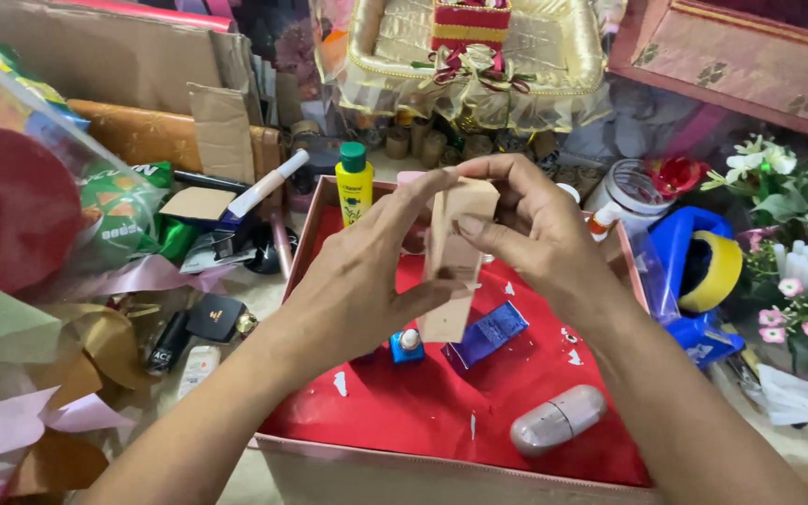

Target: Arranging and gluing various cosmetic bottles and small boxes into a red tray to create a gift or display set.

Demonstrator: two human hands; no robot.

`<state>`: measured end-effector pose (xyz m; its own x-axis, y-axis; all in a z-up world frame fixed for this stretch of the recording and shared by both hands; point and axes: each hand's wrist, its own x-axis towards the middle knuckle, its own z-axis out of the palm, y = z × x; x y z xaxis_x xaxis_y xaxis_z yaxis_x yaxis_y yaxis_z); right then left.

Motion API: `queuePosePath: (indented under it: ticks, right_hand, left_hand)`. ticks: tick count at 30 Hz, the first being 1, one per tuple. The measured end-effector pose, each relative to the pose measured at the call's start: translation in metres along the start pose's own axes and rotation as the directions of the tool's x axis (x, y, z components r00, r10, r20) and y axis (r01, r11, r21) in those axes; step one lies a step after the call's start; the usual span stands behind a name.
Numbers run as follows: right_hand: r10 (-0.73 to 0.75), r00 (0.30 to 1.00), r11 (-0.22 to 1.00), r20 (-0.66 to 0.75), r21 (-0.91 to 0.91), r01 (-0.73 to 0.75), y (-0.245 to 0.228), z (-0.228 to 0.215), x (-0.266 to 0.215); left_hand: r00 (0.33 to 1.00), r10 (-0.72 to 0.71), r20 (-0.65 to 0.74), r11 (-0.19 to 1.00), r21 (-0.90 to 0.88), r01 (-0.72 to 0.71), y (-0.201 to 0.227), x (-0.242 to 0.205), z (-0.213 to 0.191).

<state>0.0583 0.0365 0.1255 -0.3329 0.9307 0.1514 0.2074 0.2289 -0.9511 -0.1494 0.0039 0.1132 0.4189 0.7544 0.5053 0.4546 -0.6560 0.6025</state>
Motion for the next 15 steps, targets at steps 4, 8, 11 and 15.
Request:
queuePosePath:
  ticks: [4, 8, 11, 15]
  right_hand:
    - [-0.117, 0.992, 0.992, -0.055, -0.054, 0.114, -0.007, 0.023, 0.008]
    - [-0.157, 0.987, 0.984, -0.020, -0.093, 0.155, -0.006, 0.030, 0.006]
    - [-0.065, 0.998, 0.961, -0.022, -0.269, 0.057, -0.001, 0.026, -0.006]
    - [-0.022, 0.997, 0.944, -0.070, -0.330, -0.003, 0.023, 0.012, -0.018]
  left_hand:
    - [0.996, -0.089, 0.001, 0.989, -0.118, 0.089, -0.013, 0.002, -0.010]
    - [0.991, -0.135, -0.014, 0.984, -0.117, 0.132, -0.026, -0.002, -0.025]
    - [0.973, -0.232, -0.007, 0.971, -0.054, 0.232, -0.041, -0.005, -0.032]
    - [0.938, -0.340, 0.064, 0.940, -0.009, 0.341, -0.060, -0.006, -0.039]
